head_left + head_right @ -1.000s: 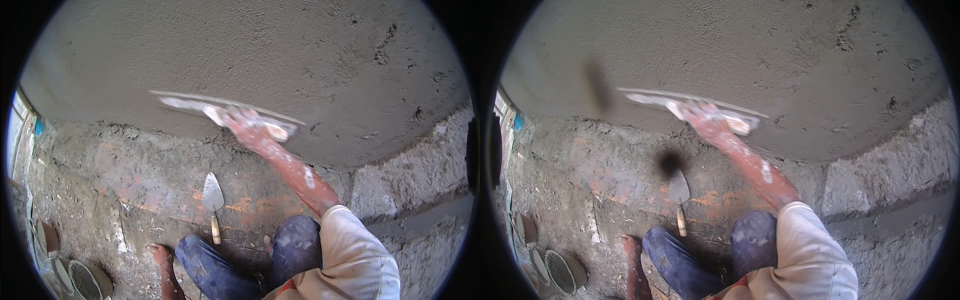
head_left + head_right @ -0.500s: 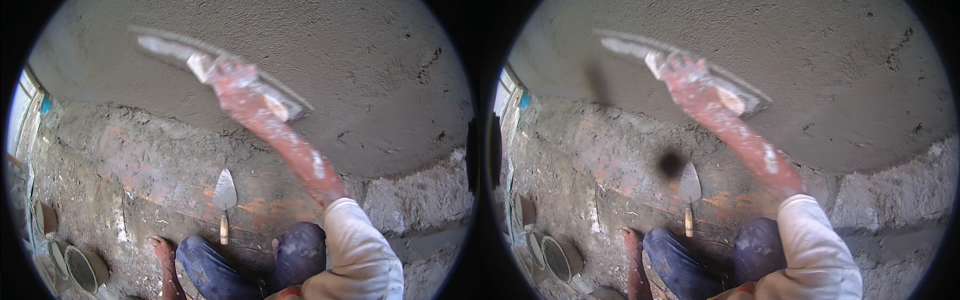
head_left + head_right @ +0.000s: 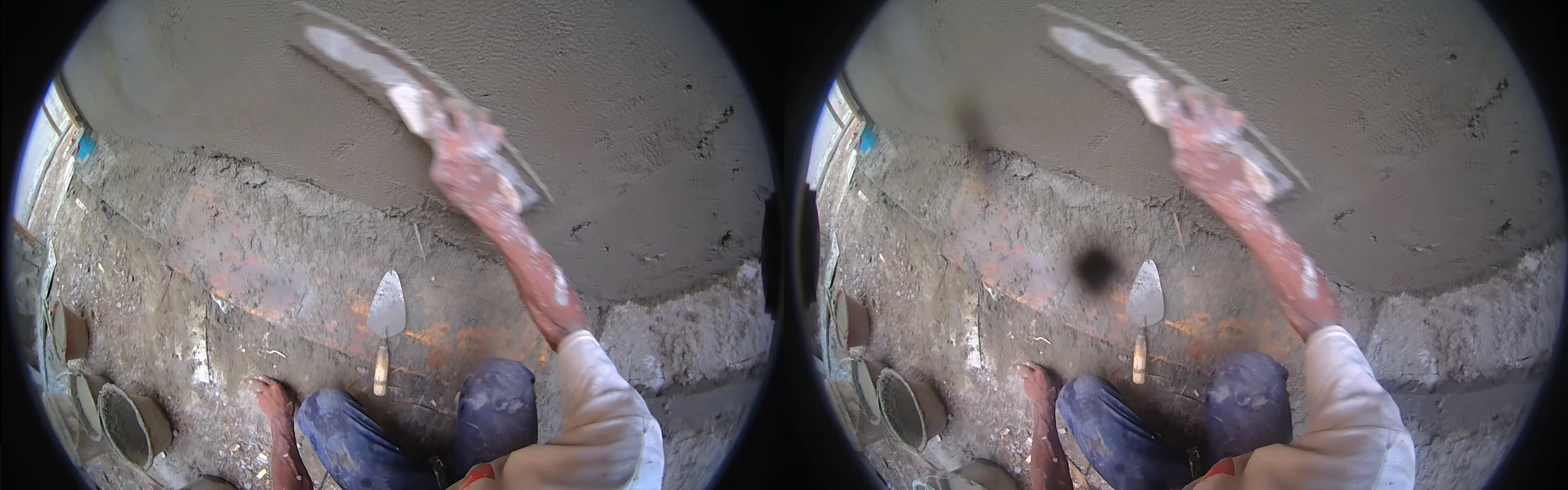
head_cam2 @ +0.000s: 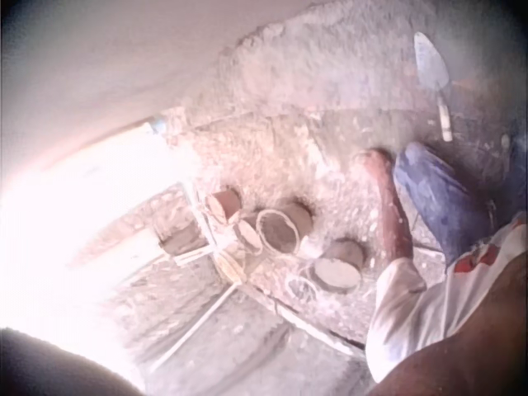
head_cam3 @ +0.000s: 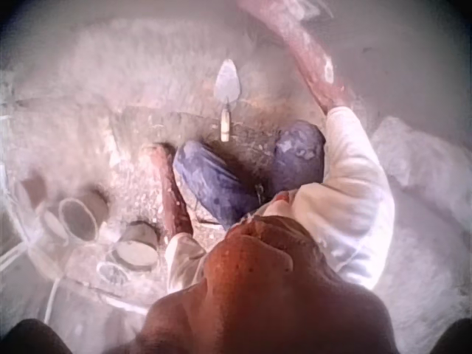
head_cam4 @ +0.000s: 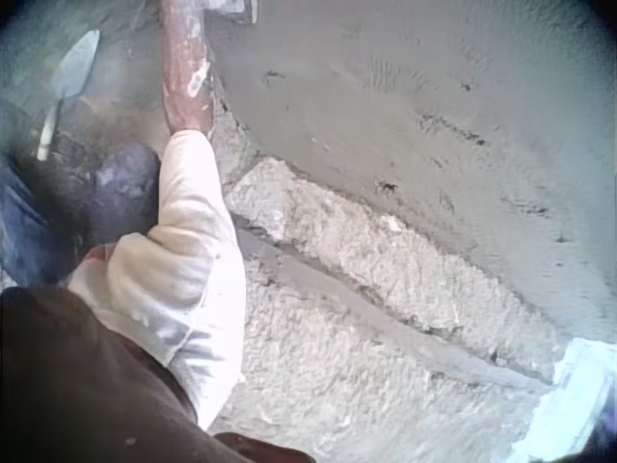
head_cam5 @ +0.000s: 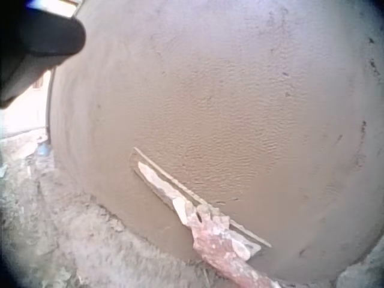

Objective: The person applies plaster to a concrete wall using a wooden float and a trowel. They smooth the wet mixture onto the surface, scoop more plaster from a bucket, and continue smoothing the lower sections of the wall.

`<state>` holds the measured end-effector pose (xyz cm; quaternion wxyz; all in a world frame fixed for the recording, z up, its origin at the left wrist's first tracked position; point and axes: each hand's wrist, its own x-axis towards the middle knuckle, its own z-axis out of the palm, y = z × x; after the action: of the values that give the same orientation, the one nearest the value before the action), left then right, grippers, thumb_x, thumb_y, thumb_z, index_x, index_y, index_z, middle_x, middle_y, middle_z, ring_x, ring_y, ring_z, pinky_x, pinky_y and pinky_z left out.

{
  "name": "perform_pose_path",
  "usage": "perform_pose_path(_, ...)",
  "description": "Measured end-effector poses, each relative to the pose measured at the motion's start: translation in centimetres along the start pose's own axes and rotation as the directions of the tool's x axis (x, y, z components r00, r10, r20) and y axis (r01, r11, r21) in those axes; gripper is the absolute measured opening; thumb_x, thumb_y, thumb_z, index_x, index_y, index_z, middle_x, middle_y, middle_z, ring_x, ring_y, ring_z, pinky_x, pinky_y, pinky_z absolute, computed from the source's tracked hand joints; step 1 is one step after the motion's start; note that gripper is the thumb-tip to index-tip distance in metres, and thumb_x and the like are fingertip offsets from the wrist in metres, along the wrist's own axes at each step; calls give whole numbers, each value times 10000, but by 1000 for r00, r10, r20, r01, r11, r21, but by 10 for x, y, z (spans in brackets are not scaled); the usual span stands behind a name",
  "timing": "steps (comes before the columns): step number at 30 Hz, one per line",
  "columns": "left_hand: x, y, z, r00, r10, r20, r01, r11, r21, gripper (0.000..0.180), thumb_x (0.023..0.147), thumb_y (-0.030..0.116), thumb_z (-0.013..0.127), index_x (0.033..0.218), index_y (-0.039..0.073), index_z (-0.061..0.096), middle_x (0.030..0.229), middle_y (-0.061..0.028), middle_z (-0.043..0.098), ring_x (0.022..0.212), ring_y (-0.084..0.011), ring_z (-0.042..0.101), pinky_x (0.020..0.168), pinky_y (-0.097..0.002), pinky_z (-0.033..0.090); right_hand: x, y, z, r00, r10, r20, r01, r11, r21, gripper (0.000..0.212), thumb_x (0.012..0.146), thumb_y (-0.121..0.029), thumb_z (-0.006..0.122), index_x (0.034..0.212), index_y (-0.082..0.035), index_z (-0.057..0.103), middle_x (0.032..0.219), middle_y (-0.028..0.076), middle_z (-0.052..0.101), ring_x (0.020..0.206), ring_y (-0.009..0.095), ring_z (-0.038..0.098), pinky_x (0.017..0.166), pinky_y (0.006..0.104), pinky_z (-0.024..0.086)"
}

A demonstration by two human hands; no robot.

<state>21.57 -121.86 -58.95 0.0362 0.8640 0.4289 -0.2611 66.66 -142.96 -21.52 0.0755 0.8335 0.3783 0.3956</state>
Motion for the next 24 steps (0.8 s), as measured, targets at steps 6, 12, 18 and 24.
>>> perform_pose_path(6,18,-17,39,991,-16,-135,14,1000,-14,596,943,119,564,1477,-95,411,1524,-387,372,1166,-534,629,874,-471,619,-45,-75,100,985,-170,18,157,940,302,541,917,-59,611,1449,-115,530,1333,137,637,1150,311,653,911,450,540)
perform_pose_path(12,24,-15,50,977,-16,-214,12,1000,-20,606,945,123,562,1494,-76,403,1506,-379,408,1111,-532,657,866,-464,626,-152,90,10,941,-105,322,116,993,-16,649,900,-58,552,1533,-178,471,1398,162,598,1184,399,613,987,580,457)
perform_pose_path(18,34,-21,64,976,-23,-215,33,998,44,576,957,114,551,1486,-65,409,1510,-373,409,1066,-520,682,816,-447,639,-54,197,-98,995,-6,-100,5,1000,-8,784,792,-82,635,1547,-150,436,1412,193,465,1282,390,448,1024,572,397)
perform_pose_path(24,37,-42,64,984,35,-176,-22,997,72,612,964,86,537,1518,-73,332,1501,-388,407,1044,-472,704,800,-444,637,-40,44,1,980,99,174,-114,990,80,493,884,-36,599,1371,-70,533,1242,190,574,1099,353,614,886,582,553)
